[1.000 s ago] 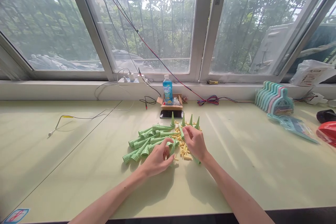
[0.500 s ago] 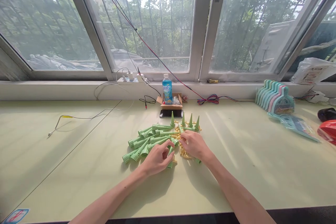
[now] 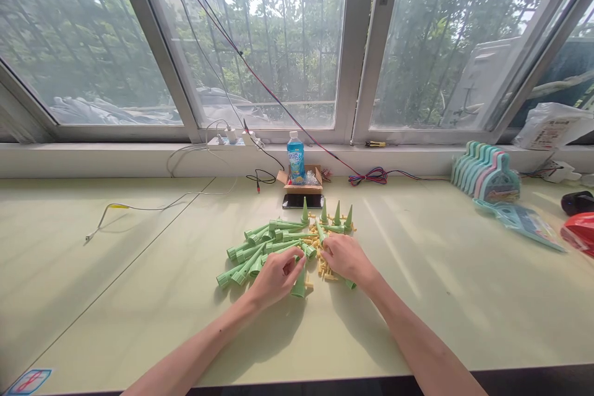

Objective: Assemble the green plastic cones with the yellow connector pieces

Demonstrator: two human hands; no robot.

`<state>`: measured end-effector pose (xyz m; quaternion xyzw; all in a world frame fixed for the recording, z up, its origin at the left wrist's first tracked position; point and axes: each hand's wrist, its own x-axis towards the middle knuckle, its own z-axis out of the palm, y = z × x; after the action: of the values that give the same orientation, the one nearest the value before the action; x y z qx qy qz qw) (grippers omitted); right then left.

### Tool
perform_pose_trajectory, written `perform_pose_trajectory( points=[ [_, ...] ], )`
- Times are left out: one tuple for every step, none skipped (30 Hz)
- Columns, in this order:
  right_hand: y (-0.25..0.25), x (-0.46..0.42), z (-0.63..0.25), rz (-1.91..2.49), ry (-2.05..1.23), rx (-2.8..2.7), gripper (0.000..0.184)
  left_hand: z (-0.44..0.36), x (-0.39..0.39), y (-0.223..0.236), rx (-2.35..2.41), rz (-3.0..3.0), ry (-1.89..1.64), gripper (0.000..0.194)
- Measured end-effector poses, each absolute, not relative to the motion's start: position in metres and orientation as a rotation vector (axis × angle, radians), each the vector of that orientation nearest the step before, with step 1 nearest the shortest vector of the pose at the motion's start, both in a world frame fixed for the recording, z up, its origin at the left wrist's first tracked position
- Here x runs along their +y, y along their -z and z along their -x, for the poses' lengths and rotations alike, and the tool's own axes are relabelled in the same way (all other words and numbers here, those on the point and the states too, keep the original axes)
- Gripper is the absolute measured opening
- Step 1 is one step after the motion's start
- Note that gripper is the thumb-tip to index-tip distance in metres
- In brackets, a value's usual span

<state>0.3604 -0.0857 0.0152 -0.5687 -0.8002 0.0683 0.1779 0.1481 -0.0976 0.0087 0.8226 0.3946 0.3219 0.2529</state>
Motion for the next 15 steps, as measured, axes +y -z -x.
perform_pose_trajectory(
  points=[
    [-0.0146, -0.0858, -0.3604, 1.604, -0.195, -2.265, 0.021, -0.1481, -0.0975, -0.0086, 1.073, -2.238, -0.873, 0.023],
    [-0.0140, -0.0857, -0.3603, 1.601, -0.196, -2.264, 0.022, -0.1482, -0.0975, -0.0085, 1.073, -2.238, -0.870, 0.023],
    [-0.0133, -0.0856, -0.3603, 1.600, -0.196, -2.262, 0.024, -0.1483, -0.0976, -0.0085, 1.073, -2.238, -0.868, 0.024],
    [-0.0127, -0.0854, -0.3602, 1.601, -0.194, -2.259, 0.025, -0.1483, -0.0976, -0.0086, 1.072, -2.237, -0.866, 0.024],
    [-0.0123, -0.0852, -0.3601, 1.603, -0.193, -2.259, 0.025, -0.1484, -0.0977, -0.0088, 1.071, -2.236, -0.864, 0.024],
    [-0.0119, -0.0851, -0.3598, 1.606, -0.193, -2.259, 0.026, -0.1484, -0.0979, -0.0091, 1.070, -2.235, -0.862, 0.024],
    [-0.0118, -0.0852, -0.3595, 1.609, -0.195, -2.259, 0.026, -0.1485, -0.0980, -0.0095, 1.069, -2.234, -0.860, 0.024],
    [-0.0118, -0.0853, -0.3591, 1.616, -0.198, -2.258, 0.026, -0.1485, -0.0982, -0.0099, 1.069, -2.233, -0.856, 0.024],
    [-0.0119, -0.0855, -0.3587, 1.626, -0.201, -2.257, 0.025, -0.1485, -0.0983, -0.0103, 1.069, -2.232, -0.851, 0.023],
    [-0.0120, -0.0858, -0.3582, 1.639, -0.204, -2.255, 0.024, -0.1485, -0.0985, -0.0106, 1.068, -2.231, -0.846, 0.023],
    [-0.0121, -0.0860, -0.3578, 1.652, -0.205, -2.253, 0.023, -0.1485, -0.0986, -0.0109, 1.068, -2.229, -0.842, 0.023],
    [-0.0122, -0.0862, -0.3575, 1.663, -0.204, -2.251, 0.022, -0.1485, -0.0987, -0.0111, 1.068, -2.228, -0.841, 0.023],
    [-0.0122, -0.0863, -0.3571, 1.670, -0.202, -2.248, 0.021, -0.1485, -0.0987, -0.0113, 1.068, -2.228, -0.842, 0.023],
    [-0.0121, -0.0863, -0.3568, 1.673, -0.198, -2.242, 0.021, -0.1485, -0.0987, -0.0114, 1.069, -2.228, -0.844, 0.023],
    [-0.0119, -0.0862, -0.3566, 1.669, -0.193, -2.235, 0.021, -0.1485, -0.0987, -0.0115, 1.069, -2.230, -0.846, 0.023]
  ],
)
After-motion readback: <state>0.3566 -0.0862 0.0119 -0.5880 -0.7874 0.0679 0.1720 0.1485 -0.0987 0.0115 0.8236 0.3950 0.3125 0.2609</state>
